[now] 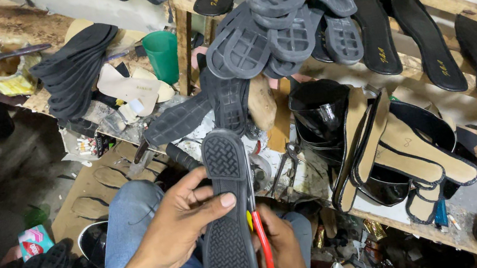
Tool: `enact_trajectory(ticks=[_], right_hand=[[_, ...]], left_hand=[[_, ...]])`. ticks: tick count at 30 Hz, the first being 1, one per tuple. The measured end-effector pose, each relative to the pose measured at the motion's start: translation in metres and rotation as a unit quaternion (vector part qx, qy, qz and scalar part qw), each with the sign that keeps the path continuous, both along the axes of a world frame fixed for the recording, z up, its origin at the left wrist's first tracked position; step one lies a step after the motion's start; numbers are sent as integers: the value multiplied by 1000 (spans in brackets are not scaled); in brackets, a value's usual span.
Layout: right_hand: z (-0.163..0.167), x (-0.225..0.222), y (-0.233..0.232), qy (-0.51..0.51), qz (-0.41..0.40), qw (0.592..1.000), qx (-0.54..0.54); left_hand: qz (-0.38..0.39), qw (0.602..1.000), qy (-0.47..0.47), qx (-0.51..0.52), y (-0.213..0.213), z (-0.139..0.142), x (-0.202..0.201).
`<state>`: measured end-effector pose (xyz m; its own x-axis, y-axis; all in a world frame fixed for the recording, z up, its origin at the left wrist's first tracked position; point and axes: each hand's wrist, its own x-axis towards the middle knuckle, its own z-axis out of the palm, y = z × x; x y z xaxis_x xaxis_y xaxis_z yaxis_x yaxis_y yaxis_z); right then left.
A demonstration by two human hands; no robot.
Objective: The person trims the edges of multiple black shoe insoles using red-handled scissors. They pick up each insole, cut along the perimeter, and place the trimmed insole on a nearby shelf. The process is repeated for several insoles.
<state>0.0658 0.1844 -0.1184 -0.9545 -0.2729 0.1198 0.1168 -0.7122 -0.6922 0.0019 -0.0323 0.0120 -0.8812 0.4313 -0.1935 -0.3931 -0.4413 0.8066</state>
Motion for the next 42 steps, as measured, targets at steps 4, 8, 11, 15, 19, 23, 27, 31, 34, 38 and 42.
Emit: enact_trajectory(ticks=[4, 8, 11, 15, 19, 23, 27, 31, 34, 38, 42], right_hand=[[23, 3, 3, 92, -74, 877, 465], [70, 5, -11, 248, -119, 835, 476], [93, 2, -21, 241, -135, 847, 454], [98, 3, -25, 157, -97, 894, 408], [93, 3, -22, 120, -75, 903, 405], [92, 2, -20, 154, -87, 901, 395], [93, 3, -17, 142, -71, 906, 391], [98, 5, -11, 116, -40, 897, 426], [104, 5, -10, 83, -28, 887, 454], [113, 7, -17, 186, -62, 878, 437], [113, 11, -21, 191, -65, 888, 412]], left_hand=[[30, 997, 66, 20, -10, 4, -8], [12, 989, 127, -72, -12, 18, -6], [-31, 993, 94, -61, -10, 25, -4], [-41, 992, 99, -62, -10, 25, -6], [-23, 989, 129, -75, -14, 20, -8], [-43, 975, 178, -125, -16, 18, -9], [-30, 973, 181, -143, -20, 24, -12], [-11, 939, 264, -222, -31, 40, -16], [-3, 896, 338, -288, -38, 53, -20], [-33, 875, 360, -323, -35, 61, -16], [-55, 879, 373, -292, -30, 61, -15]])
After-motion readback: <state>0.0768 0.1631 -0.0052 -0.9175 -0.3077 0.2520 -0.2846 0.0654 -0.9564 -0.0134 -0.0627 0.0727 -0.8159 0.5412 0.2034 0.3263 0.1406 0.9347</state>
